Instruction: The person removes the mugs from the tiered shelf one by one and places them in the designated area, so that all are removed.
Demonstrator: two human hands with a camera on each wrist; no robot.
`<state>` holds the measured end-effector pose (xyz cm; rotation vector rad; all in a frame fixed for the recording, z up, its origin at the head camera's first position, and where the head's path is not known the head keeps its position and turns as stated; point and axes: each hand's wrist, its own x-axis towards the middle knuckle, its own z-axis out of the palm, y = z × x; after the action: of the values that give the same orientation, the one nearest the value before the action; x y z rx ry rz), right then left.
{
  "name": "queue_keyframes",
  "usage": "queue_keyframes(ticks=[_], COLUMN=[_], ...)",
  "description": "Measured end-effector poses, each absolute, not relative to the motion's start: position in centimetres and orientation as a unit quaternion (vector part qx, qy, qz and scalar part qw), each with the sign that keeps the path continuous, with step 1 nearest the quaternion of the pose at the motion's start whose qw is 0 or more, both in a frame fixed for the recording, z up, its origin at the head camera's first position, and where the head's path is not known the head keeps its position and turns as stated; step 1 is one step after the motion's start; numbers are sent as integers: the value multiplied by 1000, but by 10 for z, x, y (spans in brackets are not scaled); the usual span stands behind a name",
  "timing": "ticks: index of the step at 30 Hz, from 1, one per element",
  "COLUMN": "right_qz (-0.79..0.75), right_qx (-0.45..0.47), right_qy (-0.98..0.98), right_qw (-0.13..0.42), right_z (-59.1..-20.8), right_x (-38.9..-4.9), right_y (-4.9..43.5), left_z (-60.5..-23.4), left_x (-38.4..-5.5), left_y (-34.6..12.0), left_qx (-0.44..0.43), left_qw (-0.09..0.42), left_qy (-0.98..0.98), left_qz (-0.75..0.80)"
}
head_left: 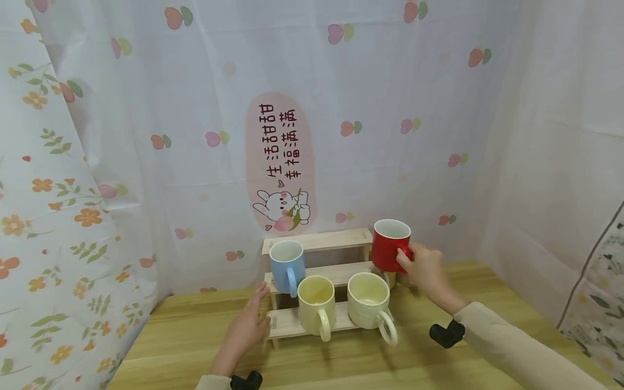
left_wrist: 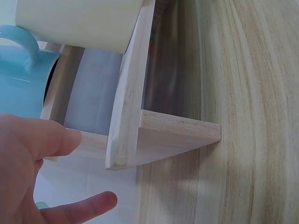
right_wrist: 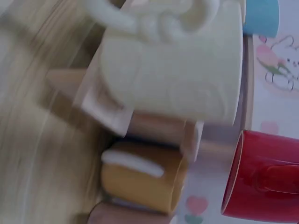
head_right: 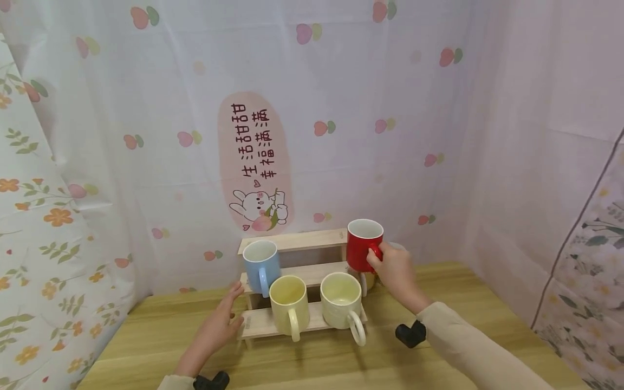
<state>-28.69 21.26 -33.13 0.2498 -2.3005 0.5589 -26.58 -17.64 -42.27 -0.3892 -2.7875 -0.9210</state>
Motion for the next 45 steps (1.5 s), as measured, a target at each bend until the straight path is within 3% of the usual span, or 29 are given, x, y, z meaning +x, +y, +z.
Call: queue_keyframes(ticks=[5,15,36,45], right_qz=[229,173,124,126], right_qx=[88,75,62,43], right_qy=[-897,-880,-889,-915], right_qw=[368,435,436,382], right_z=[-339,-353,-392,-416], right_x=[-284,-283,-279,-280], right_y=[230,275,323,339], left_z=[-424,-424,-424,-424], left_x=[-263,-266,-267,-264], left_y=[-180,-178,-179,-176], left_qx=[-121,-132,-126,-133], left_qw=[81,94,122,119], left_qy=[-938,-935,-940,-938], left_qz=[-316,-314,-293,-296])
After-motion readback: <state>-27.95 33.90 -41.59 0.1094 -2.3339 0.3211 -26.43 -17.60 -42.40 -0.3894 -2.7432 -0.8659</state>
